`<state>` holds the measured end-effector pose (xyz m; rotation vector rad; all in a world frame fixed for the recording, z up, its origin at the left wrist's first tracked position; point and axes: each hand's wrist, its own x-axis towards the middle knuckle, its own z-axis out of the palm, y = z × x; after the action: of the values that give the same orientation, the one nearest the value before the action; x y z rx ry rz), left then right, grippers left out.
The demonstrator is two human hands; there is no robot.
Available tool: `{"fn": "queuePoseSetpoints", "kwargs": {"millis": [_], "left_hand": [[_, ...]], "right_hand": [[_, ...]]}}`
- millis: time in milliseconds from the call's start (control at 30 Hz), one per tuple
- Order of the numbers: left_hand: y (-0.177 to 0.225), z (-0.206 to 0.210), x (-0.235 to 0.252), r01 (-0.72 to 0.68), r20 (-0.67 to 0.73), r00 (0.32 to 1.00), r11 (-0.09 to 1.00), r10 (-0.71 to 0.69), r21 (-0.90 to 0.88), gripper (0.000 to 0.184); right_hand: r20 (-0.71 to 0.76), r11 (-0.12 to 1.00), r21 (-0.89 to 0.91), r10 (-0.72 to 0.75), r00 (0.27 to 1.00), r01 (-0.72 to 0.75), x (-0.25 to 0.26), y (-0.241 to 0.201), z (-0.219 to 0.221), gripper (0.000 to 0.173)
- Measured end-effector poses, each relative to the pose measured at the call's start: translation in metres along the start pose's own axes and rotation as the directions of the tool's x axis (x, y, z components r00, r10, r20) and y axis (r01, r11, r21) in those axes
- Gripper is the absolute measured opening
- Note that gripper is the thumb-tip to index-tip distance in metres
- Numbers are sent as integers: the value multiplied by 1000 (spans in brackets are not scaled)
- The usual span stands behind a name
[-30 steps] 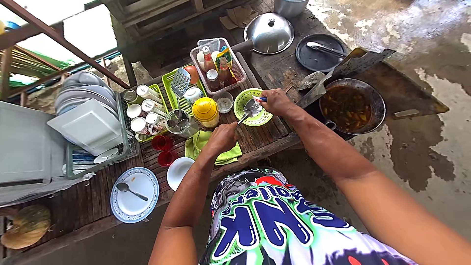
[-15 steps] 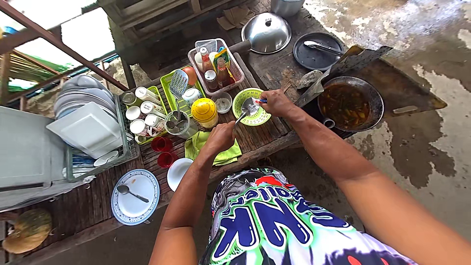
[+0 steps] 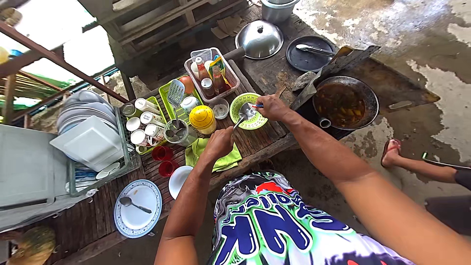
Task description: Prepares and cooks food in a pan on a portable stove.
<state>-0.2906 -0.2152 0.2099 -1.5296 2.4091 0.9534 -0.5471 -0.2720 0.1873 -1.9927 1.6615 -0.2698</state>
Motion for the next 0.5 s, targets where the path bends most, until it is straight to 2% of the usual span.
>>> {"fn": "queuePoseSetpoints", "kwargs": {"millis": [200,333,433,500], "left_hand": [[9,-2,3,-23,18,1000,999,23,26,31],[6,2,3,-63,13,998,998,62,28,37],[6,6,-1,-104,-15,994,994,104,27,43],[11,2,-1,-112,-27,993,993,113,46,46]], "right_hand": [[-95,999,36,0,995,4,-4,7,-3,14],[-157,998,69,6,988,5,-11,10,1,13],[-220,979,203,26,975,19,-27,1,7,17],[-244,944,324,27,969,55,-23,15,17,26]]}}
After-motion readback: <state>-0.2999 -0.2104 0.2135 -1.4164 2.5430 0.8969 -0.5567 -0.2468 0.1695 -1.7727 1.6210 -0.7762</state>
